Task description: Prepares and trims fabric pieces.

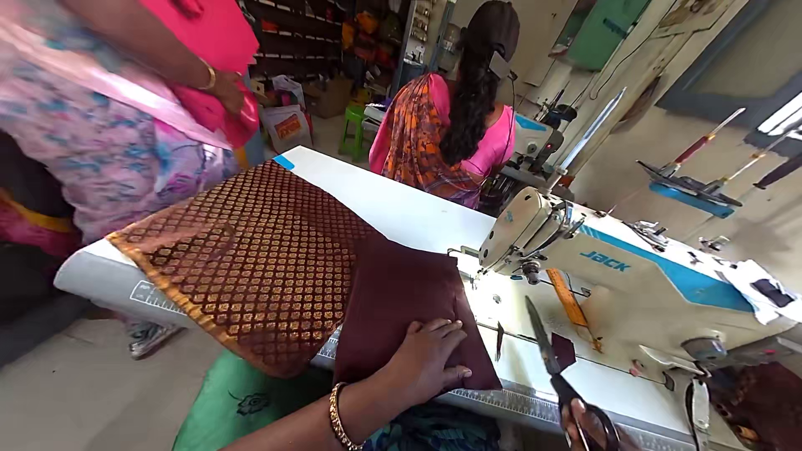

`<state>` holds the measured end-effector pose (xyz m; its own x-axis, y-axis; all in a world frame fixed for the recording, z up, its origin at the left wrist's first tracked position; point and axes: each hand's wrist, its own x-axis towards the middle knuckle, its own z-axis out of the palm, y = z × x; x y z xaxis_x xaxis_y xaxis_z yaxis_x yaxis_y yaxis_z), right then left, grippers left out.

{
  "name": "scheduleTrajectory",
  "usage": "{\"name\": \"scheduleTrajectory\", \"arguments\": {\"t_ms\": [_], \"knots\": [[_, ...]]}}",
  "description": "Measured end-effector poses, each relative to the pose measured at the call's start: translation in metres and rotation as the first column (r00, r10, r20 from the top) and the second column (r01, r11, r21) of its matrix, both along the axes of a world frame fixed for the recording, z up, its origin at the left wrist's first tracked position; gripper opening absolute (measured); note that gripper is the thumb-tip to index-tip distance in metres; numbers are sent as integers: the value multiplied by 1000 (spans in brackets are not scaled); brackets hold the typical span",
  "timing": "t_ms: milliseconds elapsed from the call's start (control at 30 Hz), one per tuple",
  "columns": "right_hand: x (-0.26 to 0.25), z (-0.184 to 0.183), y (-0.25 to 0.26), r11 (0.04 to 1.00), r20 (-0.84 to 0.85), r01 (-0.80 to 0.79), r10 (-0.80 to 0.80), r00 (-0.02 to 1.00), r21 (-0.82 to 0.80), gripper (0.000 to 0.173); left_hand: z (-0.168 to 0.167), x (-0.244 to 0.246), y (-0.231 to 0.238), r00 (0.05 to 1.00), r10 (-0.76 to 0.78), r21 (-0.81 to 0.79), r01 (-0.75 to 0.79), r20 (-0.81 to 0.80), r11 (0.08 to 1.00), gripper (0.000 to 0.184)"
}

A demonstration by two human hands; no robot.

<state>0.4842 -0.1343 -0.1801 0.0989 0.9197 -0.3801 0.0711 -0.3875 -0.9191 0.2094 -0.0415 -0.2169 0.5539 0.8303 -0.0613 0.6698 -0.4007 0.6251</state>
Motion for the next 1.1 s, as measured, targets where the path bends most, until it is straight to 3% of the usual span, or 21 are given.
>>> {"name": "scheduleTrajectory", "arguments": {"t_ms": [100, 200, 300, 500, 600, 700, 800, 900, 1000, 1100], "knots": [[11, 3, 26, 986, 303, 154, -165, 939, 60, 24, 2, -7, -3, 1000, -18, -28, 17, -17, 999, 60], [25, 1, 61, 991, 624, 118, -133, 770, 66, 34, 3, -12, -8, 996, -66, 11, 67, -65, 998, 70], [15, 5, 88, 997, 763, 71, -75, 642, 38, 32, -9, -10, -21, 994, -86, 190, 98, -70, 977, 79], [-21, 7, 131, 995, 845, 14, -88, 528, 95, 39, -46, -2, -33, 1000, 3, 566, 14, -29, 824, 65], [-26, -1, 157, 992, 851, 33, -120, 511, 121, 43, -57, -3, -28, 1000, 6, 668, 2, -10, 745, 66], [-33, -6, 167, 985, 883, 12, -160, 441, 173, 36, -63, -4, -25, 1000, 10, 727, -5, -3, 687, 66], [-43, -17, 161, 930, 894, -230, -174, 414, 287, 27, -65, -4, -24, 1000, 17, 748, -13, 2, 663, 66], [-54, -28, 147, 778, 911, -603, 101, 399, 177, 31, -68, -3, -23, 1000, 21, 770, -14, 0, 638, 66], [-48, -42, 129, 704, 895, -700, 230, 382, 118, 43, -71, -3, -23, 1000, 29, 788, -14, -5, 616, 67], [-19, -37, 106, 672, 833, -726, 311, 457, 147, 43, -71, -4, -23, 999, 34, 793, -4, -22, 609, 68]]}}
